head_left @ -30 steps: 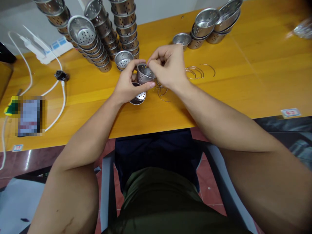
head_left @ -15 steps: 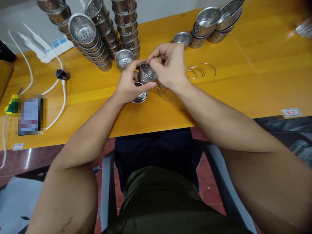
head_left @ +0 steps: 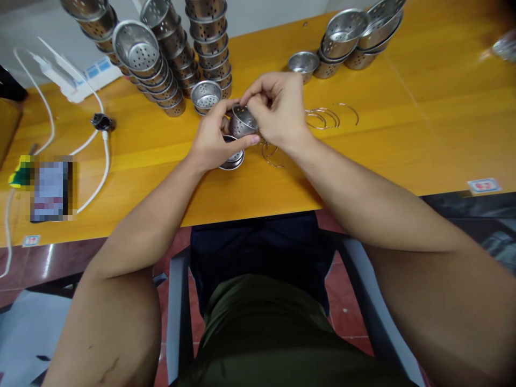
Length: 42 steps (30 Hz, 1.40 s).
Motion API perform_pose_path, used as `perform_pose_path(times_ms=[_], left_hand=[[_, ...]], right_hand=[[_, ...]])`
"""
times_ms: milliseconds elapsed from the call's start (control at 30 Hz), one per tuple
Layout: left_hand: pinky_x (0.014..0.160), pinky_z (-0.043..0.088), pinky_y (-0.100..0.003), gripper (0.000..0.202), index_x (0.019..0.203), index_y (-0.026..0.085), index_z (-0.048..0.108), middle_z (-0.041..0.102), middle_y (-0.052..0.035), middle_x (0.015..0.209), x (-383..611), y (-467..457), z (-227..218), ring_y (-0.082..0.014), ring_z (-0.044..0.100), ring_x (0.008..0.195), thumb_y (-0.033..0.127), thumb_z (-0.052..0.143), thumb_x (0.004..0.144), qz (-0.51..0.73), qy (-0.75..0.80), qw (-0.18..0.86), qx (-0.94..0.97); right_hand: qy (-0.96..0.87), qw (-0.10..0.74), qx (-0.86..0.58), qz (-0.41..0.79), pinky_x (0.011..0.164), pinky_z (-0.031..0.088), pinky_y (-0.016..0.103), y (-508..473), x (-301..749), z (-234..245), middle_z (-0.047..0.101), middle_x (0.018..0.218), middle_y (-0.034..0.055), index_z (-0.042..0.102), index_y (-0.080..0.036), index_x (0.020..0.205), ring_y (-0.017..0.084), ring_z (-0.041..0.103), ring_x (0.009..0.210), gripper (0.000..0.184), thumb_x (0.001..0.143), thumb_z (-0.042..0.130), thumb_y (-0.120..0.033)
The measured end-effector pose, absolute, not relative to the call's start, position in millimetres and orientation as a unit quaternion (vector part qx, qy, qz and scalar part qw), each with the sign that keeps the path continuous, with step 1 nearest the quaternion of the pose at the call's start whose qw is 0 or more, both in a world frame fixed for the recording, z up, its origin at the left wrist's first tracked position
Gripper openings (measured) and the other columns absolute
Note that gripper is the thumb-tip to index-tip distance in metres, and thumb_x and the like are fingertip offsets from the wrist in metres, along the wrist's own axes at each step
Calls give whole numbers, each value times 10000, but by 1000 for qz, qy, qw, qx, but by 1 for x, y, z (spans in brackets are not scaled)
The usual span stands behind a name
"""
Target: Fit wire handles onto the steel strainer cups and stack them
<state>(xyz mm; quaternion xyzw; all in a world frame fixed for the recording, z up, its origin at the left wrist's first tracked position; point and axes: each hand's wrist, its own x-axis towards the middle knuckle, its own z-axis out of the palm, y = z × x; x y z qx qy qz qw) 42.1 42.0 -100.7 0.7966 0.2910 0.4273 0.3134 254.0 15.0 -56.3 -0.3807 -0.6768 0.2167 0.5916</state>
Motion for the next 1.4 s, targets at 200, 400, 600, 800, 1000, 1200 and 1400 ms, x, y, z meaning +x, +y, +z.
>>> perform_pose_path(times_ms=[200,400,600,800,1000,1200,1400], left_hand=[[1098,706,-527,943,1598,289,712,801,-133,1380,41,43,-105,-397,828,1260,708,1150,874,425,304,285,804],[1201,672,-538,938,1580,287,728,811,-128,1390,41,40,-101,-395,818,1305,785,1114,885,423,305,261,812],[1180,668,-548,929,1554,289,739,820,-119,1342,40,38,-96,-392,823,1246,801,1112,874,414,316,252,815],[1091,686,-525,876,1513,321,761,800,-101,1285,44,39,-103,-371,821,1178,795,1110,864,430,317,293,793],[1098,725,-521,940,1497,285,748,828,-104,1262,49,41,-104,-369,849,1199,871,1090,846,424,300,359,776],[1019,755,-513,862,1406,271,766,821,-100,1213,48,44,-98,-352,864,1140,873,1069,868,435,289,381,763],[1065,737,-507,874,1469,300,722,813,-112,1303,43,44,-91,-367,852,1229,834,1073,873,451,292,339,772]], right_hand=[[-673,578,-420,191,639,397,371,10,248,-50,713,733,-11,856,-237,842,189,525,621,398,888,628,85],[-684,590,-379,201,641,394,368,10,253,-50,758,759,-34,871,-271,851,191,587,642,489,908,631,152],[-706,544,-409,196,704,493,383,13,258,-53,826,857,-35,894,-311,886,210,681,737,453,926,648,68],[-695,571,-376,223,709,457,420,14,255,-54,805,834,-25,860,-355,855,253,649,729,337,924,675,-81],[-668,588,-382,251,663,433,413,11,252,-49,766,784,-5,802,-343,768,261,616,672,203,857,730,-175],[-637,618,-366,280,617,418,382,10,254,-40,811,790,-16,857,-319,804,209,605,624,242,807,713,-125],[-611,603,-426,286,565,348,344,12,251,-35,737,703,-25,783,-284,742,162,431,519,324,811,672,12]])
